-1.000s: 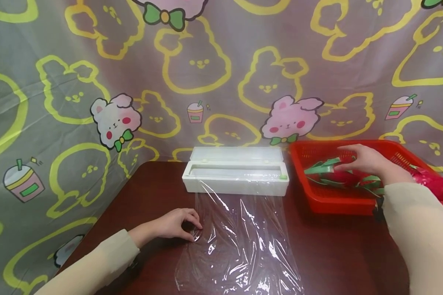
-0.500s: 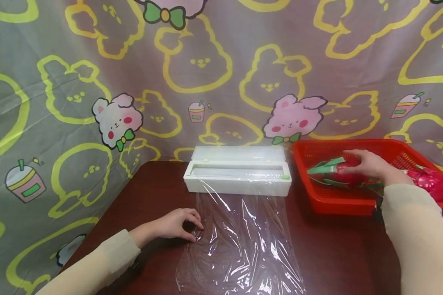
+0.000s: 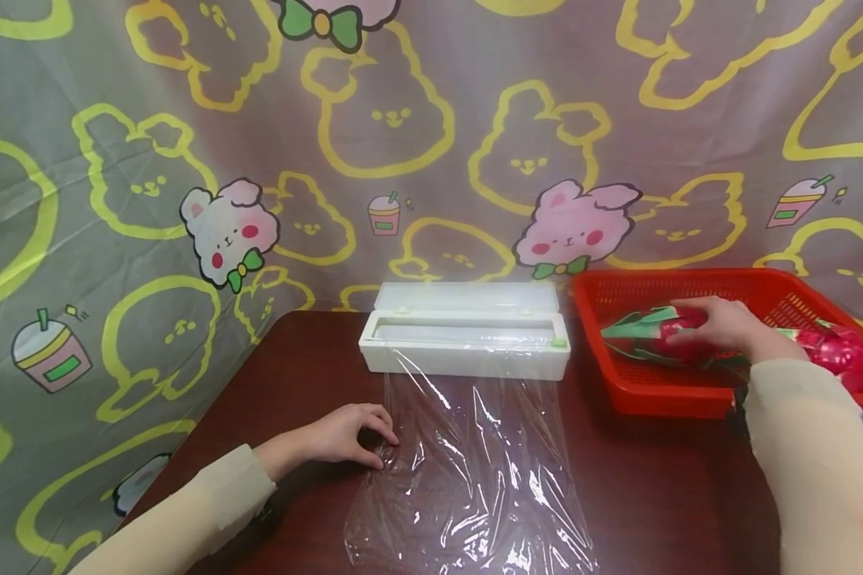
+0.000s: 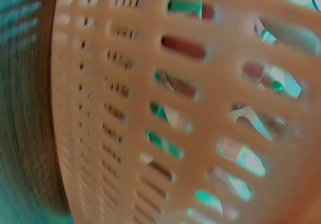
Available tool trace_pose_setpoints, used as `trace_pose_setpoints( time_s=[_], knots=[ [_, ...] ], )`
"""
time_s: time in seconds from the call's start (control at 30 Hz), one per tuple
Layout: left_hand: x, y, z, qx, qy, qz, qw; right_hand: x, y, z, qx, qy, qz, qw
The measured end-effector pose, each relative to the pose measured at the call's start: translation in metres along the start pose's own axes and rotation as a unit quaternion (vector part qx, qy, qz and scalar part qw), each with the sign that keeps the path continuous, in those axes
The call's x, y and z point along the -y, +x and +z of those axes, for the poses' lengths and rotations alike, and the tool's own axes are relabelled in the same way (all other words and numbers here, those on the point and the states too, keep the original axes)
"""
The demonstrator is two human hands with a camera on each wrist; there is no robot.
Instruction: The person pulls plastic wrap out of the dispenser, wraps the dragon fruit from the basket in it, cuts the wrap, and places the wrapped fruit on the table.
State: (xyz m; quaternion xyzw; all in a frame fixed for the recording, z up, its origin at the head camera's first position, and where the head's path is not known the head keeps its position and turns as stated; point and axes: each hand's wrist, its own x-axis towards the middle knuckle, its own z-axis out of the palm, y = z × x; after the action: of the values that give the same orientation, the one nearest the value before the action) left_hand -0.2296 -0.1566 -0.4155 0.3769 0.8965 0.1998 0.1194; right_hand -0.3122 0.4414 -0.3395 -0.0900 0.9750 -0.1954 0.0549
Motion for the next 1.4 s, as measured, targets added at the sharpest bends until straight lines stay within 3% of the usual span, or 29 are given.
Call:
trace_pose_setpoints(
  time_s=[0.37, 0.77, 1.13, 1.4],
  knots=[
    [0.0, 0.001, -0.001, -0.004, 0.002, 0.006, 1.0, -0.001, -0.008, -0.001, -0.011, -0.018, 0.011, 0.9997],
    [0.002, 0.0, 0.003, -0.004, -0.003, 0.006, 1.0, -0.007, -0.006, 0.012, 0.006, 0.059, 0.01, 0.9982],
    [0.0, 0.0, 0.002, -0.004, -0.005, 0.006, 1.0, -0.011, -0.004, 0.01, 0.005, -0.008, 0.025, 0.9997],
    [0.0, 0.0, 0.002, -0.002, -0.006, 0.001, 1.0, -0.012, -0.001, 0.012, 0.008, 0.029, 0.01, 0.9995]
  ],
)
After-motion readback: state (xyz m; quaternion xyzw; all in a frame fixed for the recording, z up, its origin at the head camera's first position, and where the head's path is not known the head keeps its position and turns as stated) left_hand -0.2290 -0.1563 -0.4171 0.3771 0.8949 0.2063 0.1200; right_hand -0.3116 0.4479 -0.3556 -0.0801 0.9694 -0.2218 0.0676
